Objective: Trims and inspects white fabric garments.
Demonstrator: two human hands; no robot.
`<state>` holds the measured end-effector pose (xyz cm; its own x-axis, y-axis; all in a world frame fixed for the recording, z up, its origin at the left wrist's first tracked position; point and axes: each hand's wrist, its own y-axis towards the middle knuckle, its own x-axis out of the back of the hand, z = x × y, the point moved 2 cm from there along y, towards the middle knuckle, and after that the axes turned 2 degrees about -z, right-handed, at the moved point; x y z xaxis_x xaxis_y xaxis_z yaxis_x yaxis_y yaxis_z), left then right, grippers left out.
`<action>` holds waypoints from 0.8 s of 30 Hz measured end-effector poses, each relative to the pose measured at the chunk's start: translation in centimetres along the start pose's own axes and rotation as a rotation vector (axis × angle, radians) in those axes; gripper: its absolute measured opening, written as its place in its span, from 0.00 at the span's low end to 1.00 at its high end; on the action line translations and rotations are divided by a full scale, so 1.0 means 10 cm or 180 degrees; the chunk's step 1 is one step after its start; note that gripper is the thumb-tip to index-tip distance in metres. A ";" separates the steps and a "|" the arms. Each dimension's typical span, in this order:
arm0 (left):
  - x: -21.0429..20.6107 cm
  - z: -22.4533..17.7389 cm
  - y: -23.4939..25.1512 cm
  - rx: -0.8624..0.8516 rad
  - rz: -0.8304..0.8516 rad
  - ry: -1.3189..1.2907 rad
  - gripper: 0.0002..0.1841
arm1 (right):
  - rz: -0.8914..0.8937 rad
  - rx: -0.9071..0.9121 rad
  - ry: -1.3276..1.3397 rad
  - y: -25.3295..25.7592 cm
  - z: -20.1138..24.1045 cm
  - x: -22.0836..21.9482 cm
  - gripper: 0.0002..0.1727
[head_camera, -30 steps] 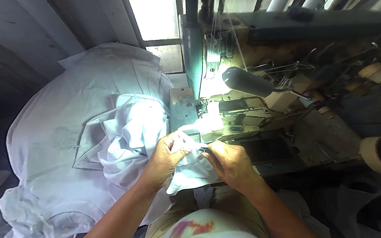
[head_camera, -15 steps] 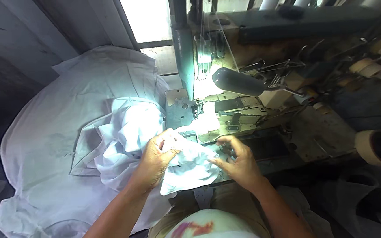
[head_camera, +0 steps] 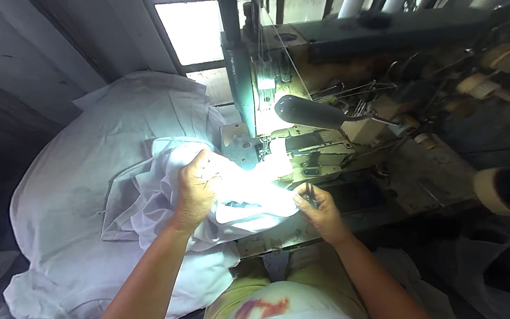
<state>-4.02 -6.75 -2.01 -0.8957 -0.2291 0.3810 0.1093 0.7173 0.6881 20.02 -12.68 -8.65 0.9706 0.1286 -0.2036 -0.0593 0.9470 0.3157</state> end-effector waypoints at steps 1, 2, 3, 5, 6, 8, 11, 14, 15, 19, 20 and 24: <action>0.02 0.02 0.03 0.0139 0.0005 -0.0132 0.11 | -0.0010 0.0010 -0.0022 0.02 0.00 0.01 0.06; 0.04 0.04 0.05 0.0241 0.0041 -0.0248 0.12 | -0.0021 0.0012 -0.0029 0.03 -0.01 0.01 0.06; 0.06 0.05 0.08 0.0328 0.0092 -0.0359 0.12 | -0.0033 0.0011 -0.0026 0.04 0.00 0.02 0.06; 0.11 0.08 0.13 0.0425 0.0216 -0.0503 0.13 | -0.0026 0.0028 -0.0055 0.08 0.00 0.04 0.07; 0.13 0.09 0.16 0.0446 0.0263 -0.0510 0.13 | -0.0021 0.0068 -0.0085 0.09 0.00 0.05 0.06; 0.18 0.12 0.21 0.0474 0.0345 -0.0493 0.12 | -0.0018 0.0208 -0.0144 0.13 0.00 0.06 0.05; 0.22 0.15 0.26 0.0550 0.0389 -0.0508 0.12 | -0.0052 0.0384 -0.0263 0.18 0.02 0.11 0.05; 0.23 0.14 0.30 0.0446 0.0362 -0.0255 0.11 | -0.0162 0.0688 -0.0556 0.25 0.04 0.21 0.06; 0.23 0.14 0.30 0.0245 0.0333 0.0004 0.09 | -0.0161 0.0825 -0.0784 0.26 0.06 0.24 0.05; 0.33 0.34 0.18 -0.1116 -0.0090 0.1663 0.11 | -0.0385 0.1731 -0.2407 0.27 0.06 0.25 0.06; 0.36 0.43 0.11 -0.1256 -0.0169 0.1918 0.13 | -0.0426 0.1984 -0.2709 0.26 0.03 0.22 0.05; 0.31 0.70 -0.33 -0.0634 -0.0298 0.1786 0.11 | -0.0392 0.2684 -0.3075 0.16 -0.17 0.09 0.03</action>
<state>-10.23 -5.26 -7.45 -0.5471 -0.6365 0.5436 0.1680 0.5527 0.8163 20.43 -10.56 -9.87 0.7545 -0.5452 0.3652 -0.1364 0.4141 0.8999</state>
